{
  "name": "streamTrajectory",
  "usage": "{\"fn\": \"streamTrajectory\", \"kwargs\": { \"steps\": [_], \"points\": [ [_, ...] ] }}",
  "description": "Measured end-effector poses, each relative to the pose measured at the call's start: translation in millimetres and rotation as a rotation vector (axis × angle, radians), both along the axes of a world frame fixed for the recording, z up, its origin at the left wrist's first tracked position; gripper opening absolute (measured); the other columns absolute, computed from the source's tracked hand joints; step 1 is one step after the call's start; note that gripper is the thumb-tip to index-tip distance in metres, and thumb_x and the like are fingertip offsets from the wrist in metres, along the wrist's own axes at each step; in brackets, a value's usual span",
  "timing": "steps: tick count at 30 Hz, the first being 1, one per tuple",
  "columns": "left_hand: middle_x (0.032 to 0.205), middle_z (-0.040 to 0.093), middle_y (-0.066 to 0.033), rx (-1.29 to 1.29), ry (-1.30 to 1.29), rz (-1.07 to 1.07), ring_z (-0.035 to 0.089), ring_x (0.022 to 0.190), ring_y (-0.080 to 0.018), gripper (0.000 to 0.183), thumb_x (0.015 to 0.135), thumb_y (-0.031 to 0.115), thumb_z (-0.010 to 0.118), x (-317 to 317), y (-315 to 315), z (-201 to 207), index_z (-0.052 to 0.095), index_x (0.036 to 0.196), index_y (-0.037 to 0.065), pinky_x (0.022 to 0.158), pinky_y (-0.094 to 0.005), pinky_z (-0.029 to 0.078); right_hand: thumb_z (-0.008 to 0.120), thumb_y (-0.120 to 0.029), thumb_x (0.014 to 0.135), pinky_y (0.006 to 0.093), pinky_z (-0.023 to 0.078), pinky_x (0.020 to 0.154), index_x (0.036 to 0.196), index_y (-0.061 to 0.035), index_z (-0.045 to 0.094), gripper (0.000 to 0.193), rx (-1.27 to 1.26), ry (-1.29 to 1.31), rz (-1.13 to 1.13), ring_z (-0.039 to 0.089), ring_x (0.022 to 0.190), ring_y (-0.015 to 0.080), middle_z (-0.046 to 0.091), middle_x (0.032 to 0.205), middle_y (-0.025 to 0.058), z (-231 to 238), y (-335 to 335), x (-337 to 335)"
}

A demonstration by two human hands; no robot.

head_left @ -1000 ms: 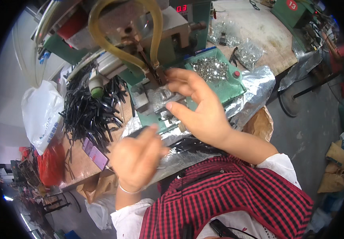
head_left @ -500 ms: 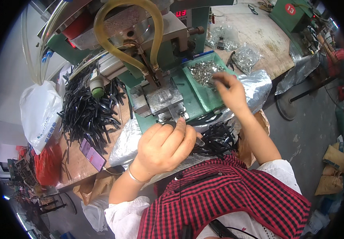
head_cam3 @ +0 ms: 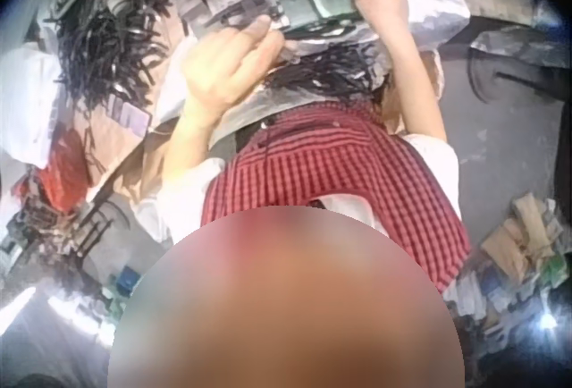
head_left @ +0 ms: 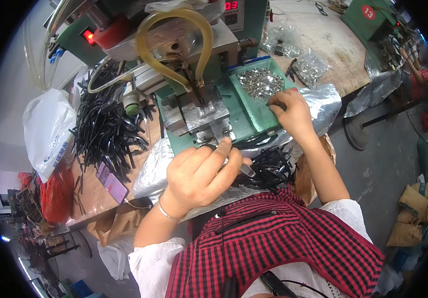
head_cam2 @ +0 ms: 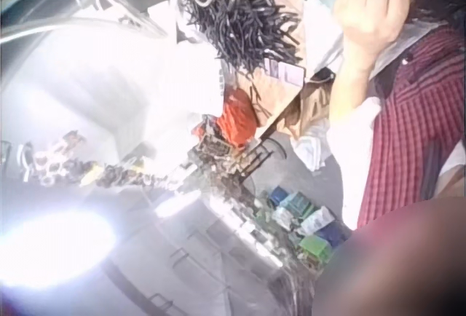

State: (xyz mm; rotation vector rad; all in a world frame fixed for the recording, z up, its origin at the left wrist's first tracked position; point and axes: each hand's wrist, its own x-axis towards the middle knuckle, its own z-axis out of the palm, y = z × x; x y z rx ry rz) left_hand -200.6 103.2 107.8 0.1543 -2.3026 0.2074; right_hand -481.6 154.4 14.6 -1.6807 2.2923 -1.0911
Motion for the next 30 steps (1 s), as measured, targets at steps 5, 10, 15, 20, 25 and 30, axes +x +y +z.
{"fn": "streamTrajectory", "kwargs": {
  "steps": [5,10,15,20,25,30],
  "points": [
    [0.114,0.077,-0.0137,0.274,0.066,0.087,0.064,0.064,-0.0148,0.025,0.082,0.012,0.083,31.2,25.5,-11.3,0.075,0.105,0.005,0.056,-0.0287,0.050,0.073,-0.009,0.082,0.0491,0.051,0.083,0.090,-0.0053,0.071,0.009,-0.091,0.247,0.021,0.064,0.090,0.0375,0.068,0.092,0.0135,-10.6,-6.9,7.5],
    [0.105,0.076,-0.0128,0.350,0.471,0.576,0.067,0.074,-0.0224,0.013,0.089,0.000,0.075,88.6,11.2,-4.1,0.075,0.102,0.001,0.067,-0.0312,0.053,0.070,-0.007,0.089,0.0473,0.052,0.085,0.100,-0.0039,0.069,0.011,-0.183,0.104,-0.054,0.066,0.093,0.0382,0.071,0.097,0.0157,-9.4,-0.5,11.6],
    [0.094,0.071,-0.0135,0.498,0.105,0.740,0.067,0.088,-0.0330,0.005,0.087,0.007,0.074,97.8,-91.6,-25.9,0.076,0.090,0.003,0.078,-0.0402,0.054,0.071,-0.006,0.088,0.0458,0.053,0.082,0.100,-0.0055,0.073,0.011,-0.359,0.141,0.000,0.067,0.092,0.0364,0.071,0.094,0.0140,7.0,-15.7,24.8],
    [0.106,0.071,-0.0154,0.537,-0.484,1.087,0.068,0.102,-0.0359,0.022,0.077,0.025,0.081,83.7,-150.7,-135.3,0.079,0.083,0.004,0.089,-0.0473,0.056,0.073,-0.008,0.087,0.0444,0.053,0.081,0.095,-0.0066,0.073,0.007,-0.296,0.163,-0.037,0.068,0.089,0.0351,0.072,0.091,0.0114,5.3,-11.7,29.1],
    [0.094,0.075,-0.0174,0.645,-0.559,1.140,0.073,0.088,-0.0384,0.022,0.081,0.022,0.074,84.9,-147.6,-124.9,0.077,0.088,0.002,0.080,-0.0477,0.059,0.072,-0.005,0.087,0.0432,0.052,0.081,0.097,-0.0053,0.074,0.010,-0.324,0.152,-0.175,0.068,0.090,0.0335,0.072,0.092,0.0119,-12.0,26.6,-3.2],
    [0.081,0.074,-0.0158,1.007,0.039,0.891,0.073,0.072,-0.0265,0.014,0.084,0.013,0.076,130.3,-117.9,-110.6,0.073,0.089,0.000,0.069,-0.0374,0.055,0.070,-0.001,0.087,0.0381,0.053,0.085,0.100,-0.0042,0.075,0.014,-0.367,-0.093,-0.089,0.070,0.094,0.0300,0.074,0.097,0.0118,17.8,25.8,22.6]
  ]
}}
